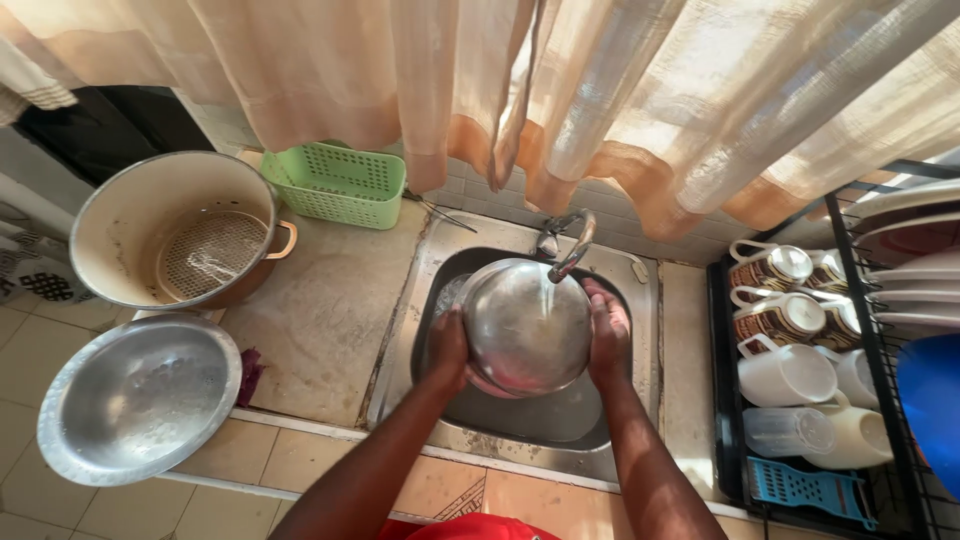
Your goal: Washing and rinsing a metal bowl in a kitchen sink
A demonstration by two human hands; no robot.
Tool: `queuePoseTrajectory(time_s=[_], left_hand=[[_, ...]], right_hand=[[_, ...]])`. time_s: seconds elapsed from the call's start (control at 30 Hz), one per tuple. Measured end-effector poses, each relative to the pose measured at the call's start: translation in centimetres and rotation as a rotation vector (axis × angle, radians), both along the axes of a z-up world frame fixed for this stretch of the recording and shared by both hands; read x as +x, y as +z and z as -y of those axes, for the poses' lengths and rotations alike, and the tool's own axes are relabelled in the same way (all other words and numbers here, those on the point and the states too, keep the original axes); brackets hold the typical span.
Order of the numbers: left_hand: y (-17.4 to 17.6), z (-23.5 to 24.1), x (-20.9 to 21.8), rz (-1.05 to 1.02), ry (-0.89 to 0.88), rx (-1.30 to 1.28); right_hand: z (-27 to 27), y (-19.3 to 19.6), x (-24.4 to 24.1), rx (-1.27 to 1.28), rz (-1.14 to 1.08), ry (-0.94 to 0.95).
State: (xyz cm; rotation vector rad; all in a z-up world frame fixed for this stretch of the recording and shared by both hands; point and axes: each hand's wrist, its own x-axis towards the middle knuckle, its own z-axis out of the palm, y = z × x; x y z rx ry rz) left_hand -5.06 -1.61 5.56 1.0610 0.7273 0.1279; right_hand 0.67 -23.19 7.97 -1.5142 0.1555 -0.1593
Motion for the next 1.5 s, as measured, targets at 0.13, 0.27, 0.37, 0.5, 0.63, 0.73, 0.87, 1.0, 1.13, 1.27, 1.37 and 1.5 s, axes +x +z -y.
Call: queuePoseTrajectory(time_s=[0.13, 0.27, 0.37, 0.5, 0.63, 0.73, 0.87, 1.0, 1.13, 1.27, 1.37, 1.5], left_hand=[[4.6, 1.6, -2.0, -0.083, 0.151, 0.110], [7.0, 3.1, -3.0, -0.173, 0.257, 0.101], [-0.8, 4.1, -1.2, -0.215, 0.290, 0.052], [-1.0, 5.0, -1.2, -0.183, 0.324, 0.000], [1.3, 3.7, -1.6, -0.171, 0.261, 0.083], [0.9, 2.2, -2.3, -0.188, 0.172, 0.168], [2.2, 1.9, -2.4, -0.171, 0.032, 0.298], [1.1, 2.4, -2.0, -0.165, -0.088, 0.416], [0.2, 2.7, -1.2, -0.129, -0.206, 0.463], [-1.0, 2.4, -0.5, -0.116, -0.170, 0.308], [0.0, 2.4, -0.8, -0.048, -0.185, 0.239], [4.4, 3.4, -0.6, 0.010, -0.125, 0.109]], right_hand=[[-2.8, -0.8, -1.4, 0.147, -0.105, 0.004], [-6.4, 0.7, -3.5, 0.453, -0.230, -0.194], [-6.3, -5.0, -2.4, 0.503, -0.241, -0.339], [-8.9, -1.9, -4.8, 0.446, -0.212, -0.463], [-9.2, 2.2, -5.0, 0.429, -0.305, -0.354], [-6.3, 2.1, -3.1, 0.210, -0.405, -0.213], [-5.7, 8.6, -0.6, -0.423, -0.535, 0.097], [-3.8, 2.5, 5.0, -0.722, -0.411, 0.181], [-5.5, -1.3, 5.7, -1.223, -0.115, 0.301], [-7.4, 2.2, 2.7, -1.461, 0.033, 0.383], [-7.6, 3.3, -0.4, -1.559, 0.308, 0.419], [-9.4, 2.4, -4.0, -1.582, 0.650, 0.288]])
